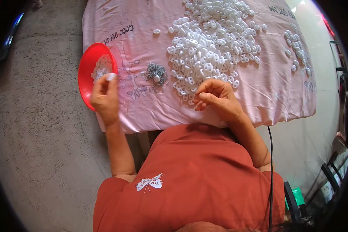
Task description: The person assembles small plastic pieces together by hand on a table.
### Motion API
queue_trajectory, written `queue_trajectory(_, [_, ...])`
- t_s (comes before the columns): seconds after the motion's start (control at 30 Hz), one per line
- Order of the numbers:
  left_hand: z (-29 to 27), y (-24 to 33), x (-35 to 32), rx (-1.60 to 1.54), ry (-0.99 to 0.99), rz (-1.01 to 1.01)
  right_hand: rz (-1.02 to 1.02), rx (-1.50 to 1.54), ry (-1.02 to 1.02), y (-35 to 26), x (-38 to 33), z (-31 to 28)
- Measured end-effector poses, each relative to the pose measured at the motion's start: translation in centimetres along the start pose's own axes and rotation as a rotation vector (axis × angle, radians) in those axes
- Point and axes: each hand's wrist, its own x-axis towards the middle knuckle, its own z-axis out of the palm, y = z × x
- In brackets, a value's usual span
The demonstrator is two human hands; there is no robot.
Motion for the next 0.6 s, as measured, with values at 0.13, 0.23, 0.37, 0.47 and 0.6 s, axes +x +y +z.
queue_trajectory(0.13, [-3.2, -3.1, 3.1, 0.282, 0.220, 0.006, -0.058, -0.036, 0.046, 0.2, 0.0, -0.2])
queue_trajectory(0.23, [-3.0, -3.4, 3.0, 0.387, 0.254, 0.069, -0.070, -0.043, 0.052, 0.2, 0.0, -0.1])
queue_trajectory(0.37, [0.6, -1.4, 0.8, 0.309, 0.109, 0.307, -0.060, -0.042, 0.046, 0.3, 0.1, -0.2])
queue_trajectory(0.47, [4.2, 1.8, -2.5, 0.112, -0.286, 0.262, -0.053, -0.070, 0.036, 0.3, 0.1, -0.1])
queue_trajectory(0.6, [6.9, 1.9, -4.6, 0.066, -0.449, 0.256, -0.078, -0.078, 0.058, 0.2, 0.1, 0.1])
